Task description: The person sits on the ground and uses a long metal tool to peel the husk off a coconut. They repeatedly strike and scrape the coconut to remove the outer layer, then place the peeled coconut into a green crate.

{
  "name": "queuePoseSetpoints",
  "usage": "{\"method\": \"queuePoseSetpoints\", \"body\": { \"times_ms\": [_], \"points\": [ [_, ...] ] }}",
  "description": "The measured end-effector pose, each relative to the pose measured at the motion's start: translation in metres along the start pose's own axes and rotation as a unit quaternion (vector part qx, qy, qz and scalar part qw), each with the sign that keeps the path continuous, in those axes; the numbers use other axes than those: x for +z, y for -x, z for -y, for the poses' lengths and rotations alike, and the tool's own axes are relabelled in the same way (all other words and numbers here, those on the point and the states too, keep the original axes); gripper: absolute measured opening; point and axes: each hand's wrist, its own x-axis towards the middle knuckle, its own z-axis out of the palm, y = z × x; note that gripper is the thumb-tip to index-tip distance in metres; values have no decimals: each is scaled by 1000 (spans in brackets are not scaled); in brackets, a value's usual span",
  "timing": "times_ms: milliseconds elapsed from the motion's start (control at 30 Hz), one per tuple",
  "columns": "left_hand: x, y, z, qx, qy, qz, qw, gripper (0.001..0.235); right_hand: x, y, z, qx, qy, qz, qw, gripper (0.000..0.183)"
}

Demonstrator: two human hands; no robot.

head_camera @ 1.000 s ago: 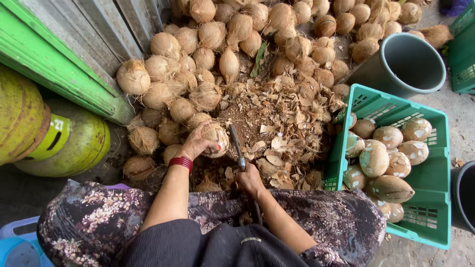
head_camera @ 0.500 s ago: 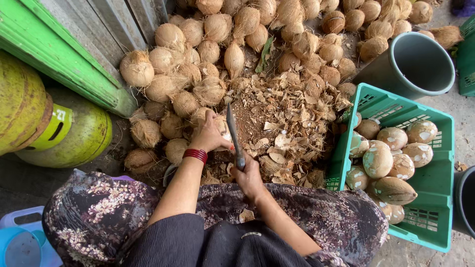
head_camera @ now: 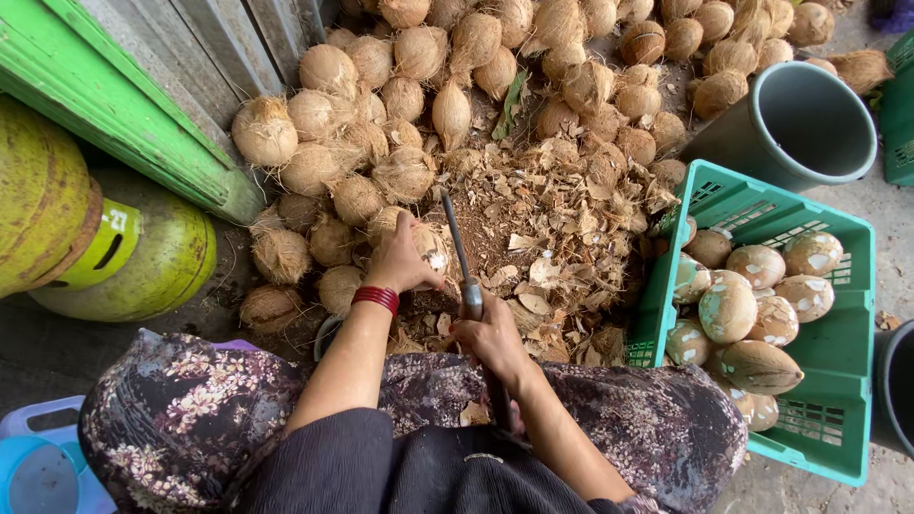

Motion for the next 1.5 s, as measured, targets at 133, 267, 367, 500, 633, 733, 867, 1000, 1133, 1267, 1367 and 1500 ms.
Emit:
{"method": "queuePoseSetpoints", "body": {
  "times_ms": [133,267,367,500,633,733,867,1000,1133,1267,1367,1500],
  "points": [
    [-8,-3,-18,-48,-7,13,999,120,6,-1,-12,-126,50,-56,989,18],
    [-18,-2,-35,-78,-82,31,993,115,24,-29,-26,112,-57,-16,992,15],
    [-21,7,-28,-89,-27,18,995,108,28,-35,-20,104,2,-6,995,17],
    [-24,10,-11,-26,38,-21,999,104,19,-15,3,102,-49,44,993,19],
    [-11,11,6,-44,28,-14,999,104,19,-1,-1,-22,-33,-9,999,23],
    [-9,7,6,-63,-12,-17,998,108,29,-16,-10,-10,-65,7,998,18],
    [0,14,15,-75,-78,-20,994,112,39,-30,-24,156,-37,45,986,14],
    [9,16,37,-78,101,-32,991,108,29,-23,-30,84,31,41,995,9],
    [12,2,43,114,162,-102,975,105,16,-21,-23,3,143,-4,990,17],
    [13,-2,29,87,112,-109,984,111,11,-23,-11,15,92,23,995,12],
    [5,-5,13,77,59,-115,989,114,9,-26,0,38,-32,61,997,14],
    [3,1,8,-62,85,-66,992,113,7,-16,0,86,-204,83,972,17]
  ]
}}
